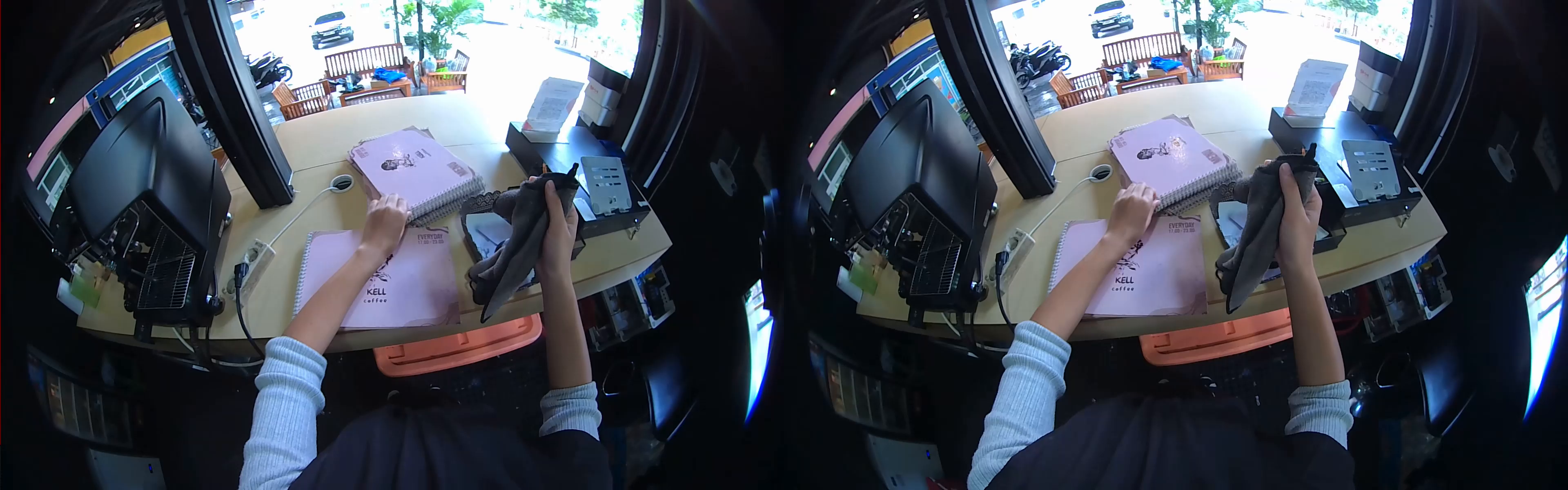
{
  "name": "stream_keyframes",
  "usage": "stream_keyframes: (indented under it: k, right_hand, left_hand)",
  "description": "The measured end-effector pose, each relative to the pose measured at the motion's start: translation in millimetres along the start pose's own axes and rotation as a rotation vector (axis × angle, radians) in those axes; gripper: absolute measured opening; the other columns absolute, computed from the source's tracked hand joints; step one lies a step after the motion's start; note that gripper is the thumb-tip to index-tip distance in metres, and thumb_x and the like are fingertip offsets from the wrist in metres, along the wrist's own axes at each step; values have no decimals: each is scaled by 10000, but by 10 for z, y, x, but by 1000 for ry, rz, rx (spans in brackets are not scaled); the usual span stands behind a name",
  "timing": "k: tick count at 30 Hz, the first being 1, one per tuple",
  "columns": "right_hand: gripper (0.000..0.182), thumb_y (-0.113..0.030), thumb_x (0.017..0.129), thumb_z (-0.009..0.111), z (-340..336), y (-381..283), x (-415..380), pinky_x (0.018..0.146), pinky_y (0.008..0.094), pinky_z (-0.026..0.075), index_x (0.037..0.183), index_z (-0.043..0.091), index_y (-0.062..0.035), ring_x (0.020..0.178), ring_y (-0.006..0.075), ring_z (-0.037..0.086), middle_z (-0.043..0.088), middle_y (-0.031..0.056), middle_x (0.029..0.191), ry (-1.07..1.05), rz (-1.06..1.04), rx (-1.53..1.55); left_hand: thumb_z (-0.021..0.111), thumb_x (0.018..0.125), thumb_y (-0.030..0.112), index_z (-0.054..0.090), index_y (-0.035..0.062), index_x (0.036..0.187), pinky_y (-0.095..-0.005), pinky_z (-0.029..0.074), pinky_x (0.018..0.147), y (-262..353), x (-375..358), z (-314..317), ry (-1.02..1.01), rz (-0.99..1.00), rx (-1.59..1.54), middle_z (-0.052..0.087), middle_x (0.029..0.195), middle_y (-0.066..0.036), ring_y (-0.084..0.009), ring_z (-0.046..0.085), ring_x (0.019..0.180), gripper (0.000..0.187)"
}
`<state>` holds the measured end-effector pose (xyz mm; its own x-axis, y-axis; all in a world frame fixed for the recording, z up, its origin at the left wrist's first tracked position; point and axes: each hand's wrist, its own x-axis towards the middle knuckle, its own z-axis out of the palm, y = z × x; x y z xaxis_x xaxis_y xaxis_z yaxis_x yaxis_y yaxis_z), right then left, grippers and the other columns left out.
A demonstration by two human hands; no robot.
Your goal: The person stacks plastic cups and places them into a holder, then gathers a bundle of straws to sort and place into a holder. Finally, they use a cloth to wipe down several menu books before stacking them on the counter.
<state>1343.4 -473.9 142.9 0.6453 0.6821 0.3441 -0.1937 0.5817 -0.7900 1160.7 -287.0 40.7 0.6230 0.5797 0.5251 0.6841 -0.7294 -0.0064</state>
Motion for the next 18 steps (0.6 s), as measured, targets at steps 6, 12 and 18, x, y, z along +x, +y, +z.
stream_keyframes:
  k: [6, 12, 18]
  right_hand:
    - [254, -240, 877, 547, 75, 105, 35, 674, 235, 492, 958, 581, -1, 759, 122, 599, 622, 75, 874, -53, 65, 1]
    - [214, -221, 872, 559, 242, 190, -13, 531, 211, 474, 894, 603, -12, 619, 96, 589, 628, 63, 777, -65, 103, 60]
    - [238, -225, 873, 554, 128, 142, -59, 661, 236, 496, 959, 579, -5, 745, 116, 596, 622, 73, 867, -98, 121, 60]
  left_hand:
    - [544, 820, 166, 537, 75, 959, -392, 420, 782, -577, -532, -237, 31, -240, 33, 527, 947, -63, -238, 532, 930, 167]
    - [550, 742, 134, 553, 58, 1025, -389, 434, 838, -863, -576, -300, 74, -224, -64, 528, 1046, -103, -261, 516, 998, 293]
    - [648, 659, 128, 578, 4, 1035, -362, 448, 861, -1010, -508, -231, 14, -284, -340, 572, 1063, -173, -302, 561, 974, 402]
